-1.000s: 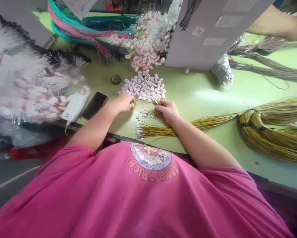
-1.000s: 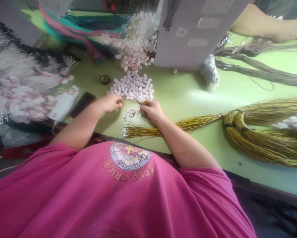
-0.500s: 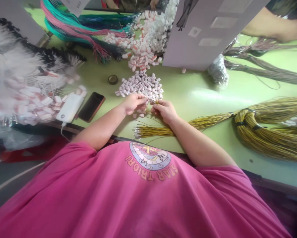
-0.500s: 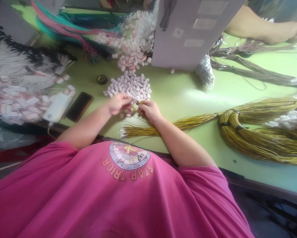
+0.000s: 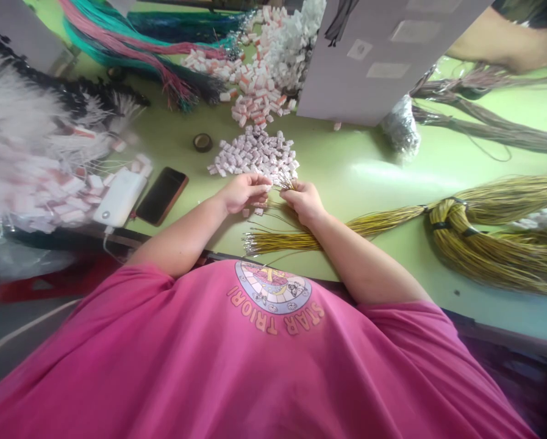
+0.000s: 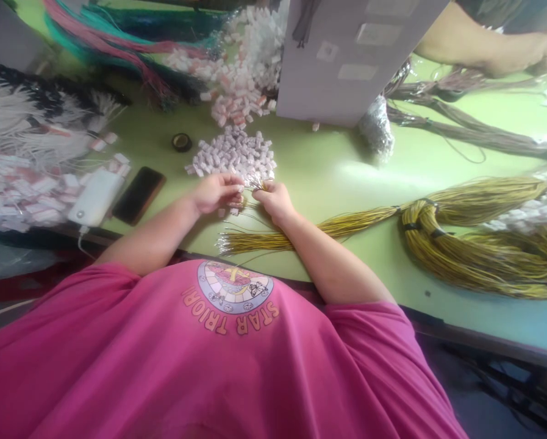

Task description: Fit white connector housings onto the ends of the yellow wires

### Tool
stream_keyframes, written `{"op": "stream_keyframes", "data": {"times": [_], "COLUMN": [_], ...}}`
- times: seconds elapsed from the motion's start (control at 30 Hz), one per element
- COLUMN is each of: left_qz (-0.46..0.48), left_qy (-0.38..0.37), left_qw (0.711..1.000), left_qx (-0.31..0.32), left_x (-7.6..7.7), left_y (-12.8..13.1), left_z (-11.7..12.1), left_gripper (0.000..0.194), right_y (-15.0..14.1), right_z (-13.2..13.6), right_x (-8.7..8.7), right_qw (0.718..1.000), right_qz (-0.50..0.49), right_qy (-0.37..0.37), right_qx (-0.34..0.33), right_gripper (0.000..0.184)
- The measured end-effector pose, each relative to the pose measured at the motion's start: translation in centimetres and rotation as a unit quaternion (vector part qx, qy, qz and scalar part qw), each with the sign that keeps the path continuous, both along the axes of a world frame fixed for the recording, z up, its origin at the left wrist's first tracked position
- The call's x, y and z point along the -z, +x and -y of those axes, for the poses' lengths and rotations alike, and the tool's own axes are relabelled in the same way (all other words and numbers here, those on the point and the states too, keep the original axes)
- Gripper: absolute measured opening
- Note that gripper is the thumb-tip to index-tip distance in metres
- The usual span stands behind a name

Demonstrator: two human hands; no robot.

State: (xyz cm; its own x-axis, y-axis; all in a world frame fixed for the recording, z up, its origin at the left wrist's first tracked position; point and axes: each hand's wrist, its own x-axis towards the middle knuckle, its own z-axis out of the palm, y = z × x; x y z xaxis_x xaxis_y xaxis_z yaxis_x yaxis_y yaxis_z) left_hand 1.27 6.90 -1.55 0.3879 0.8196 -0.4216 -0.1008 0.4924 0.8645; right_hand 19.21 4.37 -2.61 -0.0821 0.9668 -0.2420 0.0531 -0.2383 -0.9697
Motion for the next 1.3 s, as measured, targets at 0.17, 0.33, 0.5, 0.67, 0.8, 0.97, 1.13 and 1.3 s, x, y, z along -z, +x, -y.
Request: {"op": "stream_keyframes", "data": {"times": [0.17,0.33,0.5,0.67,0.8,0.97,1.13,1.3], "left_qz": [-0.002,0.002,0.003,0.008,-0.007,-0.079,-0.125,-0.092], "left_qy": [-0.004,-0.007,-0.011,-0.011,0.007,0.042,0.049,0.051], "left_qw": [1.0,1.0,1.0,1.0,1.0,0.996,0.991,0.994], "left_qx": [-0.004,-0.002,-0.004,-0.012,-0.014,-0.018,-0.008,0.022], "left_x": [0.0,0.0,0.2,0.3,0.2,-1.1,-2.2,-1.8], "left_y": [0.2,0.4,0.3,0.2,0.3,0.8,0.8,0.6], "left_z": [0.1,0.1,0.1,0.0,0.1,0.7,0.9,0.8], "left_gripper": [0.016,0.016,0.015,0.014,0.016,0.012,0.017,0.018], "right_y": [-0.2,-0.1,-0.1,-0.2,-0.3,-0.2,0.0,0.0], "right_z": [0.0,-0.1,-0.2,-0.2,0.0,0.1,0.0,-0.1], "right_x": [-0.1,0.1,0.4,0.4,0.1,0.0,0.2,0.6], "right_qw": [1.0,1.0,1.0,1.0,1.0,0.999,0.999,0.998], "right_qz": [0.007,-0.014,0.003,0.01,0.011,0.022,0.028,-0.002], "right_qy": [-0.014,-0.015,-0.01,0.004,-0.005,-0.009,-0.011,-0.022], "right_qx": [-0.002,0.004,0.008,0.006,-0.009,-0.035,-0.046,-0.053], "right_gripper": [0.012,0.013,0.014,0.016,0.016,0.015,0.015,0.017]}}
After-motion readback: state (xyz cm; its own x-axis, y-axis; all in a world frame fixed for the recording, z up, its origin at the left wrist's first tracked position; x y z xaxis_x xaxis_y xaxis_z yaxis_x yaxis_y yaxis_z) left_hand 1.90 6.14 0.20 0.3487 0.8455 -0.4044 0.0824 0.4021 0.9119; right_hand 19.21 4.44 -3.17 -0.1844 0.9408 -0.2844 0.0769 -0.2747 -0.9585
